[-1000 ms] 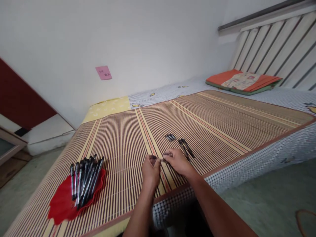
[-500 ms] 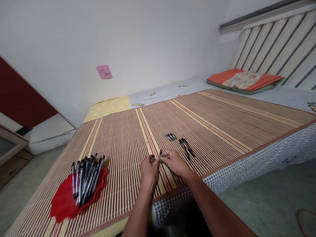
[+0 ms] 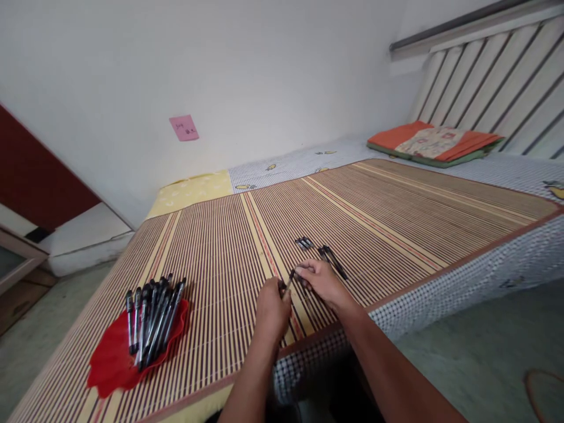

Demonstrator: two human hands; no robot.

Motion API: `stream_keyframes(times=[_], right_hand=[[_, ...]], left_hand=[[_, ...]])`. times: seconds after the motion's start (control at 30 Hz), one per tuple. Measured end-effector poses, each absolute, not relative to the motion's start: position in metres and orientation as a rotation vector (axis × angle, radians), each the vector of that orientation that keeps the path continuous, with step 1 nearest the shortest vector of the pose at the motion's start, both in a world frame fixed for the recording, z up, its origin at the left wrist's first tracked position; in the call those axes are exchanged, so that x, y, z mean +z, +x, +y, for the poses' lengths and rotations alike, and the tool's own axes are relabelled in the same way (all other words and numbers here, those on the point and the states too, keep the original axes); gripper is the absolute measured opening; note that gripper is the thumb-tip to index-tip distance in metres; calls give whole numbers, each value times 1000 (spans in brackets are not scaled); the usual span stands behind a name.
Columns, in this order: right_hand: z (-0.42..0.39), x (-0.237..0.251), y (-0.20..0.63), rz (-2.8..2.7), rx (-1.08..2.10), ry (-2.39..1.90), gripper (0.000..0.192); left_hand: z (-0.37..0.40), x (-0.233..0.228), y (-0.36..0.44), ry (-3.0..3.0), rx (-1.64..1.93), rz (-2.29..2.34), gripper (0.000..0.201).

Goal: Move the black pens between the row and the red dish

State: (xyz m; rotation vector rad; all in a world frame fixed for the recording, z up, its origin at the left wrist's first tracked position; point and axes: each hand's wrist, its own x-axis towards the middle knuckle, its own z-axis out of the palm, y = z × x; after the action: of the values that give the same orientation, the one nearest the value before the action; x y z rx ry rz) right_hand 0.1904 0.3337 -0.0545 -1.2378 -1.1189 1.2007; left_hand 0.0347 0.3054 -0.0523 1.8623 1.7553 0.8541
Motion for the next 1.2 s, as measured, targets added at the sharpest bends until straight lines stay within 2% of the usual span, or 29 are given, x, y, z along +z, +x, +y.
stream_keyframes(times=[0.2,0.43,1.2], right_hand=[[331,-25,211,-799,906,-1015,31],[310,23,213,-723,582,-887,22],[290,47,201,-966,480,-959,12]], left_hand=[[307,-40,25,1563,1136,1307,6],[298,-23,24,1657,1083,1158,11],[295,-25,22,1718,1056,1051,15]])
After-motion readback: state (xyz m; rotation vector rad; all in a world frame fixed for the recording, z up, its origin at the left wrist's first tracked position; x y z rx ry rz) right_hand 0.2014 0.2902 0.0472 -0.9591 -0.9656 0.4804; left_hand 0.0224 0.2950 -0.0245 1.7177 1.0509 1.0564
